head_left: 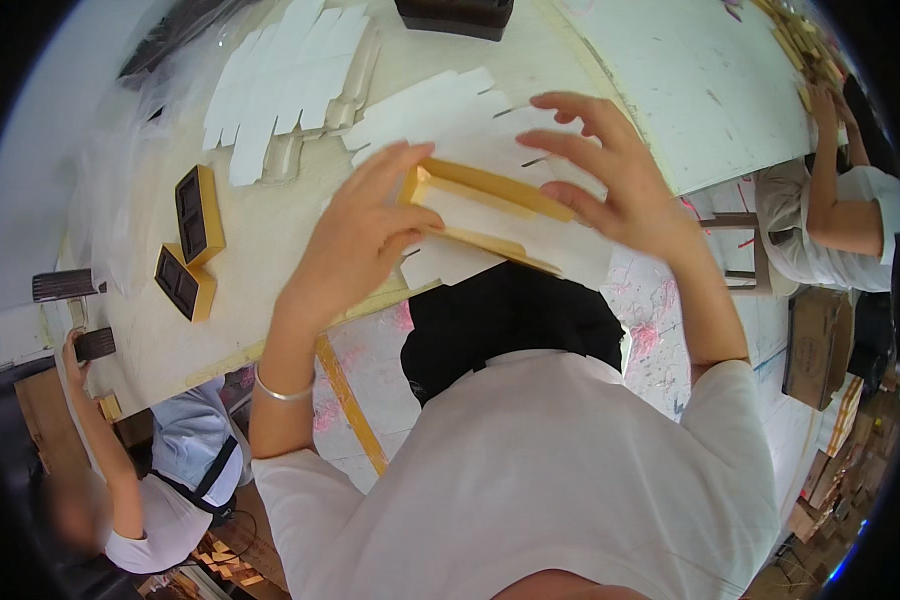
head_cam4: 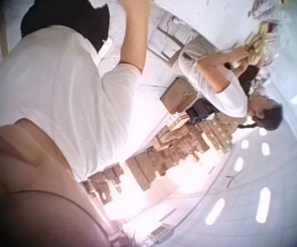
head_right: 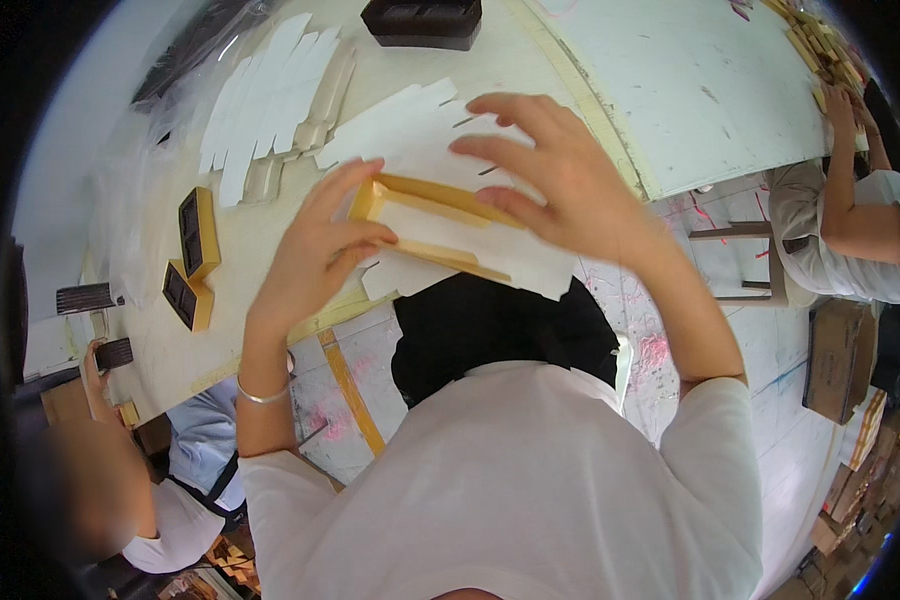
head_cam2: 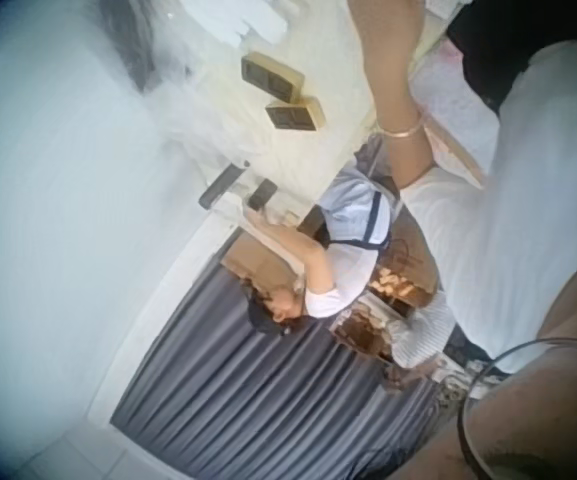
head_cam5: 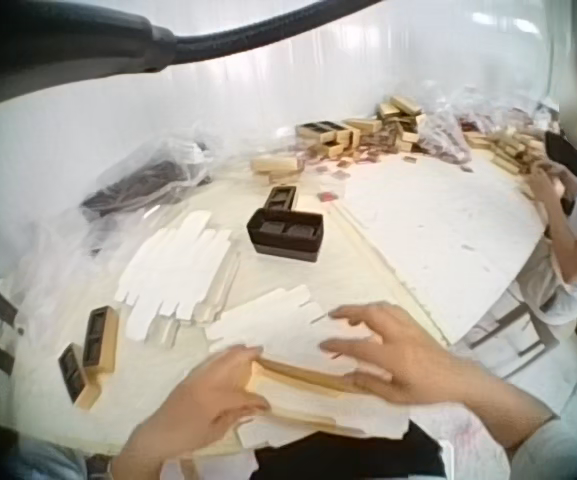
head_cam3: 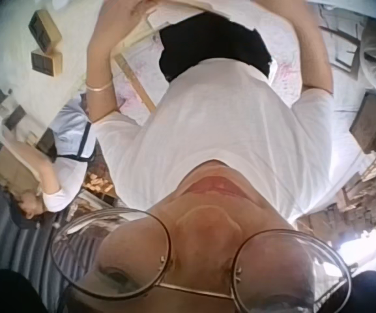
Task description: The person folds flat cardboard pieces into rectangular boxes and places dark rectangular inserts inside them. The person repeats this process multiple times, stacking the finished boxes on the table.
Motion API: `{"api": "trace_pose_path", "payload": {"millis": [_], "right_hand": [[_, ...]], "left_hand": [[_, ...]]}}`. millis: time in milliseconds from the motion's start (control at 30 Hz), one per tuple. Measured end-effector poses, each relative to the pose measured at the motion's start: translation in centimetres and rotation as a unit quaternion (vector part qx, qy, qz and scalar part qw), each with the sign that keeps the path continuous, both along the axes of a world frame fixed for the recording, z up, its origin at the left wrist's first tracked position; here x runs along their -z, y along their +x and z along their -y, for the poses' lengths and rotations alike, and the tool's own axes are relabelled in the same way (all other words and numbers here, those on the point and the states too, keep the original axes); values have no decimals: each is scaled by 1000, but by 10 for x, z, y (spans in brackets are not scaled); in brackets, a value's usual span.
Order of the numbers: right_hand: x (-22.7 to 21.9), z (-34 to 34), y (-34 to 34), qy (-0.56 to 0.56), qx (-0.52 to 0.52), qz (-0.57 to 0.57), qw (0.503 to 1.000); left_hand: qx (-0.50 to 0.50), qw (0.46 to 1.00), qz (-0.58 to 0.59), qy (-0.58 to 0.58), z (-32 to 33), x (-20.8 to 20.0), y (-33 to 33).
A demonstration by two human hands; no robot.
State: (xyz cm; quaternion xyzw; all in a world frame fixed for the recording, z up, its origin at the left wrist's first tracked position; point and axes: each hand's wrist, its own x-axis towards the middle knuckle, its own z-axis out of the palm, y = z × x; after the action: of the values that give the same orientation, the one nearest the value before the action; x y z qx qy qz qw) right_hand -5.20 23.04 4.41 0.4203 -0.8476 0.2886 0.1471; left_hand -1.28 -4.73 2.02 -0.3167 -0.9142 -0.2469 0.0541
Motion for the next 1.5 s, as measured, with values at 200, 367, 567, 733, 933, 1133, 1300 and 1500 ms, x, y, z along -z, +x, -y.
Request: {"api": "trace_pose_path", "payload": {"millis": [200, 367, 567, 733, 933, 1133, 1300, 1500], "right_hand": [[36, 7, 12, 36, -118, 78, 989], [24, 14, 30, 5, -62, 231, 971], [16, 5, 19, 67, -183, 212, 958], [27, 16, 14, 63, -180, 114, 975], [38, 27, 36, 5, -95, 165, 982], [28, 11, 47, 21, -98, 54, 994], [60, 14, 51, -25, -118, -71, 990], [55, 34, 39, -226, -64, 287, 929]], "left_hand": [[-72, 992, -51, -96, -18, -27, 9], [-49, 997, 59, -30, -35, -15, 56], [-5, 984, 118, 135, -25, 14, 38], [-43, 980, 128, 148, -31, 22, 37], [-100, 986, 31, 132, -56, 21, 38], [-128, 965, 107, 201, -52, 31, 44], [-72, 970, 148, 180, -43, 16, 39], [-27, 940, 191, 282, -37, 11, 37]]}}
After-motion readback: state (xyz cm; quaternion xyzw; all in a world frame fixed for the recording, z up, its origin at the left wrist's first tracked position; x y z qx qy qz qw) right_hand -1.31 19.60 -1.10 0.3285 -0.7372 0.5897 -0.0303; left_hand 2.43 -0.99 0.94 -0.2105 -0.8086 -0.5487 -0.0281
